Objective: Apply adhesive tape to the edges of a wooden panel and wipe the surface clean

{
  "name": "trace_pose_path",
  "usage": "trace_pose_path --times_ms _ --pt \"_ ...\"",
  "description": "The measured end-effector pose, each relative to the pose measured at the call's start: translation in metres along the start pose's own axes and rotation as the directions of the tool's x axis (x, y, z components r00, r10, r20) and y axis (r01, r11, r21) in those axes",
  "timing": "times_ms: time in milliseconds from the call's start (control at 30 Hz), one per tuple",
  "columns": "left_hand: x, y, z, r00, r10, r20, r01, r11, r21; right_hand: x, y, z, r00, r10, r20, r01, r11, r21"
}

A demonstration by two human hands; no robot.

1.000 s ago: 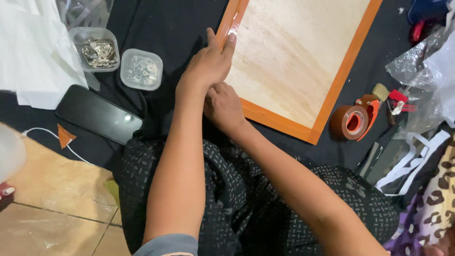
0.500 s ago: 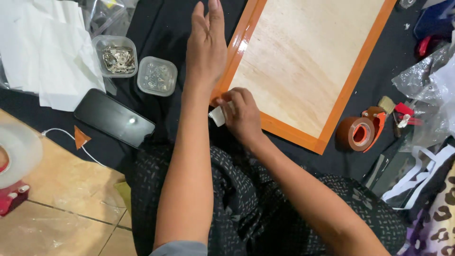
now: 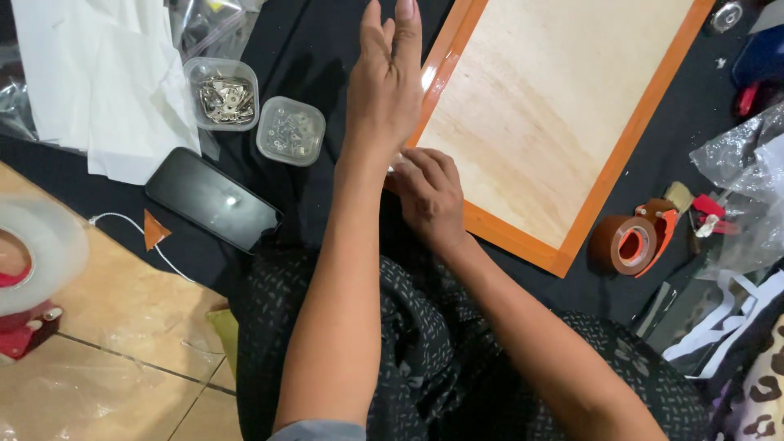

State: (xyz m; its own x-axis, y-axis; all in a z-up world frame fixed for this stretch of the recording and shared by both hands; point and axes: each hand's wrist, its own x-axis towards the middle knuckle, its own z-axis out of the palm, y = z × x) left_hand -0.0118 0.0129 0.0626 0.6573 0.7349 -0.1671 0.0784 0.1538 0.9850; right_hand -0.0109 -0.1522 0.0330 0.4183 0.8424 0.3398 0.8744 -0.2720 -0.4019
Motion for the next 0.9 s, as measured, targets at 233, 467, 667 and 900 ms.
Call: trace_pose_path --times_ms 233,467,667,900 --pt "0.002 -0.005 0.002 0.998 -0.064 -0.029 0.066 0.997 0.042 0.002 0.03 0.019 0.957 -0.084 0.279 0.125 0.983 -0.135" --pt "0.003 0.001 0.001 0.991 -0.132 0.035 0.13 0.989 0.069 -0.03 0.021 0.017 0.825 -0.023 0.565 0.103 0.989 -0.11" --pt "-0.003 -0.01 0.02 0.937 -0.227 0.266 0.134 0.936 0.325 -0.041 0.001 0.01 0.895 0.085 0.439 -0.003 0.983 -0.184" --pt "-0.009 -0.023 0.023 0.814 -0.404 0.417 0.064 0.776 0.627 -0.126 0.022 -0.095 0.749 0.426 0.507 -0.201 0.876 -0.439"
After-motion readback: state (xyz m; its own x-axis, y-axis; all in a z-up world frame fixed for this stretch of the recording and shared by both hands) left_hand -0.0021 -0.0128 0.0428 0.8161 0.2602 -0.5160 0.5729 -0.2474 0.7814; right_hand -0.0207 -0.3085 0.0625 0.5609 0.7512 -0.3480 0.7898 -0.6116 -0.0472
